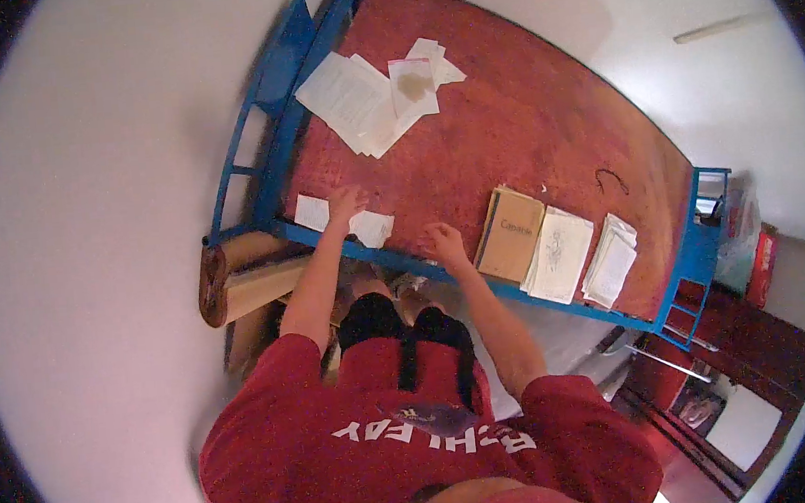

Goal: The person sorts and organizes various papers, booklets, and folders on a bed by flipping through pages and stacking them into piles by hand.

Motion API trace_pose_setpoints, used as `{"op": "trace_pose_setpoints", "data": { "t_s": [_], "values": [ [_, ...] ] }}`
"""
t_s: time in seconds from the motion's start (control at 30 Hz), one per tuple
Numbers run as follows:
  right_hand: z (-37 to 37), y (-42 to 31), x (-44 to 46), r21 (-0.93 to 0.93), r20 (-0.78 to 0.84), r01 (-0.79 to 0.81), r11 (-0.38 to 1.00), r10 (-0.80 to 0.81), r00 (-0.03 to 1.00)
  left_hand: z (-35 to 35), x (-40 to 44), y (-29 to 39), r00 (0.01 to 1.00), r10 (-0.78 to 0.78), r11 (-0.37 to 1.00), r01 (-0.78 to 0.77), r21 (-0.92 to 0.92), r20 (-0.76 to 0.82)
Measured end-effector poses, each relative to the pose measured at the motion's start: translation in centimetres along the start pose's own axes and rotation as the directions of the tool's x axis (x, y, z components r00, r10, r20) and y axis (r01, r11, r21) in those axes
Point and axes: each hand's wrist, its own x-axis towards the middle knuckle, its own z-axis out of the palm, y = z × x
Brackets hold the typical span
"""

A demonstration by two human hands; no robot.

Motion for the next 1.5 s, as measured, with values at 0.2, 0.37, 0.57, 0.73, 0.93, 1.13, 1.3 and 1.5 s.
{"op": "trace_pose_setpoints", "data": {
  "t_s": [0.2, 0.37, 0.57, 0.73, 0.93, 1.13, 1.3, 1.5],
  "values": [
    [3.6, -6.0, 4.9, -0.1, -0.024, 0.125, 0.987, -0.128, 0.991, -1.3, 9.6, -1.5, 0.99, 0.053, 0.998, -0.048, 0.046, -0.129],
    [3.3, -8.3, 14.2, -0.639, -0.091, 0.193, 0.744, -0.323, 0.942, -2.0, 15.0, -1.6, 0.868, 0.45, 0.784, -0.27, 0.558, -0.212],
    [5.3, -14.5, 18.0, -0.678, 0.092, 0.409, 0.611, -0.481, 0.872, -3.0, 22.7, -5.1, 0.855, 0.446, 0.859, -0.326, 0.396, -0.265],
    [4.3, -9.9, 22.2, -0.726, 0.299, 0.505, 0.467, -0.446, 0.843, 0.9, 19.3, 1.7, 0.965, 0.132, 0.991, -0.136, -0.001, -0.227],
    [4.6, -11.2, 21.4, -0.751, 0.372, 0.597, 0.282, -0.565, 0.736, 1.6, 20.4, 2.4, 0.936, 0.196, 0.954, -0.114, 0.277, -0.292],
    [5.2, -13.0, 20.3, -0.734, 0.363, 0.602, 0.315, -0.566, 0.74, 2.7, 20.4, 4.3, 0.972, 0.096, 0.995, -0.092, 0.028, -0.214],
    [5.6, -14.3, 18.3, -0.68, 0.13, 0.422, 0.6, -0.467, 0.875, 0.7, 20.2, 4.6, 0.98, 0.137, 0.962, -0.097, 0.254, -0.146],
    [5.7, -16.6, 15.3, -0.412, -0.138, 0.3, 0.86, -0.384, 0.913, 0.8, 8.8, 11.2, 0.851, 0.525, 0.61, -0.38, 0.695, 0.006]
  ]
}}
